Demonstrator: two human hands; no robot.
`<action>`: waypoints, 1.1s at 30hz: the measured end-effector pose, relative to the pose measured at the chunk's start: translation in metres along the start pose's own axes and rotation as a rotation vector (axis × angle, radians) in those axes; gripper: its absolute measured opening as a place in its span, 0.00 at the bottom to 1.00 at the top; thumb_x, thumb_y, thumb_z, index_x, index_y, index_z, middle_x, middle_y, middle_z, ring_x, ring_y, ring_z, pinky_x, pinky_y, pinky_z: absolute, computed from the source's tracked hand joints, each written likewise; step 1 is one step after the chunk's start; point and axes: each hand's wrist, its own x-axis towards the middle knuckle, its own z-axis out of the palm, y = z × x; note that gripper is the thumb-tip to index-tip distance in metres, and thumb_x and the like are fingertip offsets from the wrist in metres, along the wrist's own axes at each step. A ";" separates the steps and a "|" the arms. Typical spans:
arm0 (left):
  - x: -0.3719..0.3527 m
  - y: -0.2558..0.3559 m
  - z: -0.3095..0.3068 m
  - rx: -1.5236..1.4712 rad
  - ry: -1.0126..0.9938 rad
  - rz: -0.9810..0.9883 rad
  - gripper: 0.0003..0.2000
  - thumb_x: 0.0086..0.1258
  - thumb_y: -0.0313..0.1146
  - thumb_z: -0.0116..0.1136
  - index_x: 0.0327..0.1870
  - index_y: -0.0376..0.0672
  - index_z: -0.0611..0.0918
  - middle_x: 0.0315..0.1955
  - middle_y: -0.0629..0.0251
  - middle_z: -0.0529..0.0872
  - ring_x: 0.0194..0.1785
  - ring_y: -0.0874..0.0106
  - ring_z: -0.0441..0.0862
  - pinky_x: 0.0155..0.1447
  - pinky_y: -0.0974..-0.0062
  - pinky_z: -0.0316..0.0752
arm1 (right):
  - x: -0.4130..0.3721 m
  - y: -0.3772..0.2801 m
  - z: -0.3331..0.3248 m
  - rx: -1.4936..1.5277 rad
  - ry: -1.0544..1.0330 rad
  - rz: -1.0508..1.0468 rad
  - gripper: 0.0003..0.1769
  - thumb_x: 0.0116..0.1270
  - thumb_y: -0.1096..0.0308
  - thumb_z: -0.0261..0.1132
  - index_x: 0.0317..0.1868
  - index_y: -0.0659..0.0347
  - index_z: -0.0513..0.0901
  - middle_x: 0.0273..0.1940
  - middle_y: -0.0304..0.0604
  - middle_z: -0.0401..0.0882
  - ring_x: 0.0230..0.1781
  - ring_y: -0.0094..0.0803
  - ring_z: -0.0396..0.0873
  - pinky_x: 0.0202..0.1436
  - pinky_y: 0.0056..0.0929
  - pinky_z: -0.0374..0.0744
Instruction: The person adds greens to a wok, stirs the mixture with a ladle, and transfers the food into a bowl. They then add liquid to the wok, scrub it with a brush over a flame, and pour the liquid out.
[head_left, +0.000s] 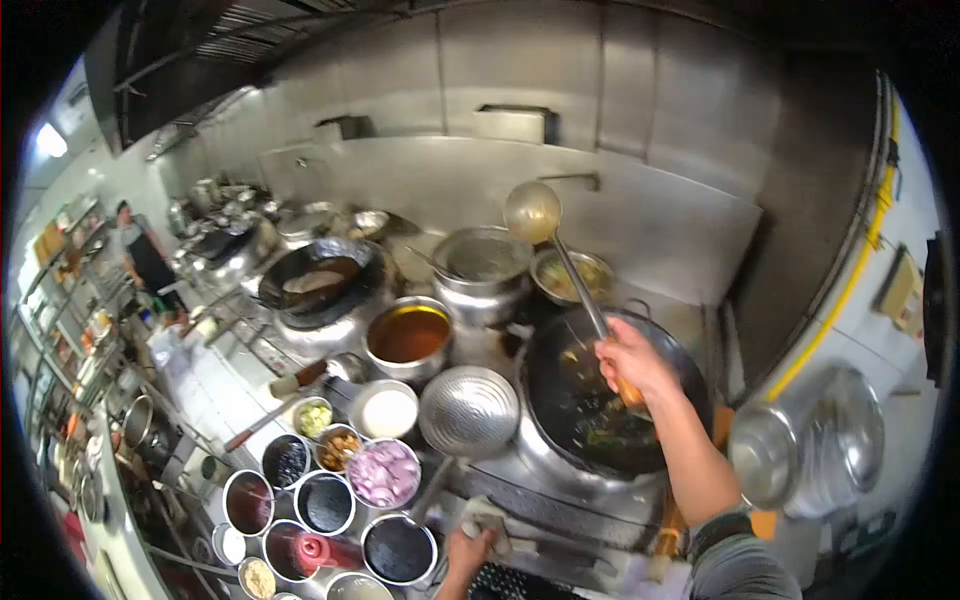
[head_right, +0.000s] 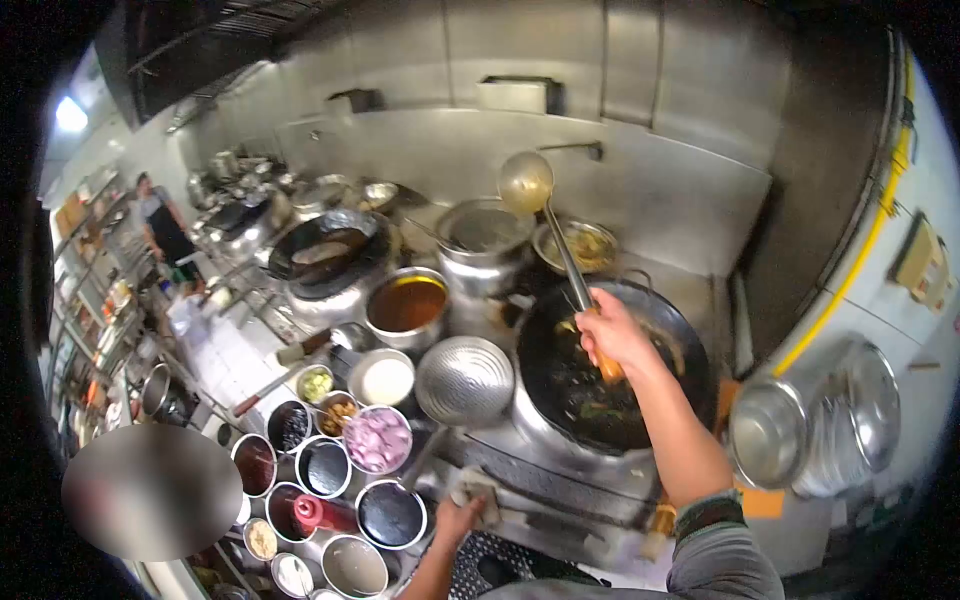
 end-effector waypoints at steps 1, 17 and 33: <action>-0.010 0.021 -0.004 0.059 0.033 0.008 0.18 0.56 0.38 0.70 0.42 0.35 0.84 0.36 0.51 0.89 0.42 0.58 0.87 0.49 0.64 0.78 | 0.041 0.008 0.006 -0.141 0.026 0.008 0.22 0.68 0.72 0.58 0.62 0.61 0.67 0.27 0.37 0.71 0.18 0.23 0.71 0.16 0.30 0.73; -0.014 0.014 0.007 0.266 0.113 -0.059 0.28 0.54 0.46 0.74 0.51 0.37 0.80 0.43 0.46 0.86 0.50 0.51 0.84 0.54 0.60 0.77 | 0.187 0.007 0.012 1.073 -0.370 0.441 0.07 0.65 0.73 0.57 0.30 0.57 0.69 0.24 0.33 0.71 0.19 0.20 0.73 0.20 0.21 0.70; -0.044 0.074 0.007 0.524 0.156 0.455 0.44 0.51 0.38 0.75 0.68 0.31 0.63 0.64 0.35 0.65 0.67 0.42 0.64 0.69 0.52 0.60 | -0.094 -0.009 -0.106 0.137 0.051 0.297 0.04 0.67 0.72 0.58 0.35 0.60 0.70 0.27 0.37 0.73 0.19 0.21 0.72 0.17 0.25 0.72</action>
